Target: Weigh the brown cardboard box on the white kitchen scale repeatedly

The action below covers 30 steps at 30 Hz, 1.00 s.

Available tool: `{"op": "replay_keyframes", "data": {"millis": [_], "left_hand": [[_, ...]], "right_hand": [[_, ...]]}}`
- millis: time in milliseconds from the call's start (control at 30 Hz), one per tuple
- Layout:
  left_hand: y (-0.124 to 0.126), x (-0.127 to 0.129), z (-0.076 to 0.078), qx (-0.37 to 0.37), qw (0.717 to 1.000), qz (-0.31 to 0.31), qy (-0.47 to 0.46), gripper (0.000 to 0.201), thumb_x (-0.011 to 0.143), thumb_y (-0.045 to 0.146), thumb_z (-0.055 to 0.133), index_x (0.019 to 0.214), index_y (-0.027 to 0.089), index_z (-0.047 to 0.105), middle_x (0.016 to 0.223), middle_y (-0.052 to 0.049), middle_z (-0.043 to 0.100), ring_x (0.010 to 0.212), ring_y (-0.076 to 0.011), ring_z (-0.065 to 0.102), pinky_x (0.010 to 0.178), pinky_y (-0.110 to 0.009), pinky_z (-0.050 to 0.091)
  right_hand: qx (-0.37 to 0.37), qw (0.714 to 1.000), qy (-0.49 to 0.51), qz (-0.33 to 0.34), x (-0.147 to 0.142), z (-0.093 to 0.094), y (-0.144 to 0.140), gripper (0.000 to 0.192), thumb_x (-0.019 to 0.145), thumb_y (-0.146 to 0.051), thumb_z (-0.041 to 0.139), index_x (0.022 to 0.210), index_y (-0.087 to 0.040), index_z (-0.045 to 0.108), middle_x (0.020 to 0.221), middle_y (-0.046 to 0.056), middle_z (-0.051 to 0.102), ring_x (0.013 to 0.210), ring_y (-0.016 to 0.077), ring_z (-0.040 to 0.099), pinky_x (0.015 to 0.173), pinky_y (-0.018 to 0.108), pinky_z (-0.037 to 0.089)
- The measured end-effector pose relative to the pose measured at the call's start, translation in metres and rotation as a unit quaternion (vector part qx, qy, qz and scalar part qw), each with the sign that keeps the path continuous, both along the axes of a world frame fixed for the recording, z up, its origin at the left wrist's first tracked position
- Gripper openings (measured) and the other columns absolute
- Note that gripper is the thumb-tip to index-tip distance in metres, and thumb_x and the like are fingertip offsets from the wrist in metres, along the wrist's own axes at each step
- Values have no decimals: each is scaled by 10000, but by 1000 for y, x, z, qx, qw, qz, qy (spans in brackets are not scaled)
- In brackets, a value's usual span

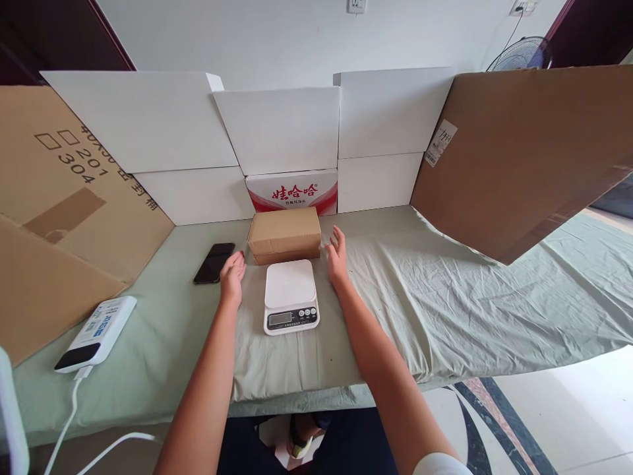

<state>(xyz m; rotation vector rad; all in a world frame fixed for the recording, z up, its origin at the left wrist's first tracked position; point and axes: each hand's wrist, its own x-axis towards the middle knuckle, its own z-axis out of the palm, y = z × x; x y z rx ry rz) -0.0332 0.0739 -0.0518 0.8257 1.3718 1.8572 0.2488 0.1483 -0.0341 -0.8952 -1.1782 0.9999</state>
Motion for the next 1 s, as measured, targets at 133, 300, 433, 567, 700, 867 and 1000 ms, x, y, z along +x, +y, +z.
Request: {"op": "replay_keyframes", "data": {"millis": [133, 300, 433, 567, 700, 867, 1000], "left_hand": [[1, 4, 1, 2, 1000, -16, -1, 560, 746, 279, 603, 1288, 147, 658, 1480, -191, 569, 1437, -309, 477, 1187, -457, 358], [2, 7, -1, 0, 999, -44, 2, 544, 749, 267, 609, 1281, 169, 670, 1447, -155, 609, 1425, -291, 494, 1192, -434, 355], [2, 8, -2, -3, 999, -51, 6, 534, 754, 262, 599, 1278, 189, 677, 1435, -132, 625, 1414, -277, 508, 1187, -426, 360], [3, 9, -2, -9, 999, -53, 11, 554, 750, 259, 583, 1292, 187, 670, 1437, -128, 624, 1412, -275, 511, 1179, -426, 368], [4, 10, -3, -11, 999, -51, 12, 578, 739, 255, 576, 1306, 177, 660, 1450, -139, 611, 1407, -280, 517, 1173, -427, 375], [5, 10, -4, -17, 998, -56, 15, 584, 740, 274, 589, 1313, 183, 655, 1462, -140, 600, 1420, -293, 500, 1173, -439, 375], [5, 10, -5, -19, 998, -59, 18, 599, 739, 283, 594, 1328, 184, 645, 1480, -150, 580, 1432, -310, 483, 1177, -460, 365]], "right_hand": [[15, 1000, 0, 24, -3, -5, 2, 632, 838, -384, 547, 1457, -337, 429, 1625, 32, 392, 1487, 292, 422, 1228, 512, 349], [25, 999, -2, 38, -6, -7, 4, 626, 844, -370, 556, 1456, -319, 437, 1622, 33, 398, 1517, 304, 377, 1238, 521, 339], [19, 998, 3, 59, -5, -6, 3, 628, 851, -382, 571, 1461, -327, 433, 1618, 33, 411, 1516, 311, 379, 1233, 536, 342], [18, 997, 5, 81, -6, -8, 4, 649, 855, -414, 590, 1476, -325, 422, 1604, 49, 439, 1516, 316, 376, 1209, 549, 368], [30, 995, -14, 91, -7, -12, 7, 670, 879, -444, 563, 1513, -317, 389, 1596, 70, 455, 1474, 316, 443, 1196, 551, 377], [27, 994, -31, 97, -7, -12, 5, 692, 881, -436, 547, 1540, -320, 368, 1615, 53, 434, 1480, 309, 440, 1215, 550, 355], [45, 993, -45, 103, -10, -6, 0, 716, 884, -449, 542, 1562, -330, 347, 1650, -6, 383, 1562, 278, 300, 1281, 525, 256]]}}
